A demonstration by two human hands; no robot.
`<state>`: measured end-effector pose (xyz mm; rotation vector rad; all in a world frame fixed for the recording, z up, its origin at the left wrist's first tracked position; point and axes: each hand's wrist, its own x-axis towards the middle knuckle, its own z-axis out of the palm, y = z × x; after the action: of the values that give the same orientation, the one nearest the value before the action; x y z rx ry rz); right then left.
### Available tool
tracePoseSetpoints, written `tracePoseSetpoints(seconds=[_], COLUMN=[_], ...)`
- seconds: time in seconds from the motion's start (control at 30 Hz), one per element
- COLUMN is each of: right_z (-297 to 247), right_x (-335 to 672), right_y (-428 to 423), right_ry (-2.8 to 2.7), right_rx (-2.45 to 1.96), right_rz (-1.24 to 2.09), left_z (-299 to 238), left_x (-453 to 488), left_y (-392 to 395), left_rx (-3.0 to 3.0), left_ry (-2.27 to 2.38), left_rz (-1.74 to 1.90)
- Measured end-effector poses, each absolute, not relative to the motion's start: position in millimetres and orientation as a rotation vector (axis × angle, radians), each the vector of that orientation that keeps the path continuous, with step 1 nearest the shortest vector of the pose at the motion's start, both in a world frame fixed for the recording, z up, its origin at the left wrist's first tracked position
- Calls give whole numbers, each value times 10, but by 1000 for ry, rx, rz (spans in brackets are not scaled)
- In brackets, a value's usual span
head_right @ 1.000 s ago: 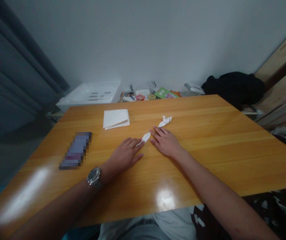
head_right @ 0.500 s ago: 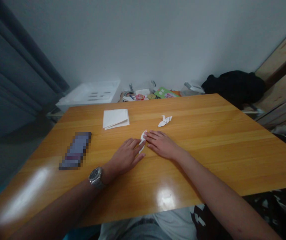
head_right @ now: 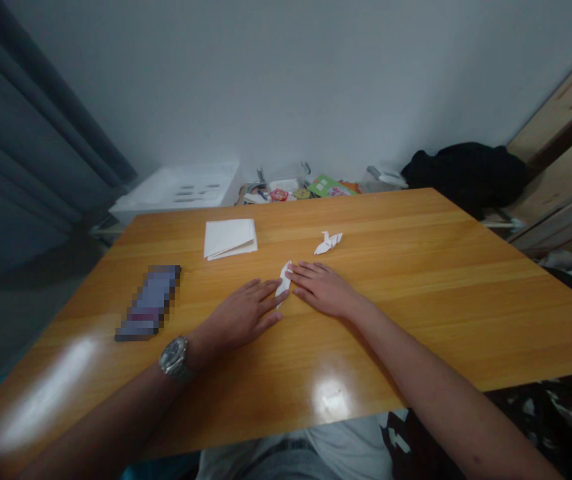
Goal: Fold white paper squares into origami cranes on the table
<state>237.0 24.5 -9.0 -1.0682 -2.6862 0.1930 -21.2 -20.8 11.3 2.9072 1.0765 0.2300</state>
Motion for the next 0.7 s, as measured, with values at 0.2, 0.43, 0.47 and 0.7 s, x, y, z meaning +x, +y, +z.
tracePoseSetpoints(seconds=[0.2,0.43,0.47,0.7], right_z=[-43,-37,-39,-65], right_x=[2311,2242,2235,2203], right_y=[204,156,154,191], right_ry=[-2684,-2686,-2685,-2669], right_rx=[-1108,-1146,-1143,-1117], right_rz=[124,68,68,139], left_z=[145,138,137,120], left_x=[-201,-185,-185,-175], left_y=[-204,-216,-216,-219], left_rx=[2908,2912,2910,2889], left_ry=[1085,1088,1087,1074], left_rz=[249,269,267,288])
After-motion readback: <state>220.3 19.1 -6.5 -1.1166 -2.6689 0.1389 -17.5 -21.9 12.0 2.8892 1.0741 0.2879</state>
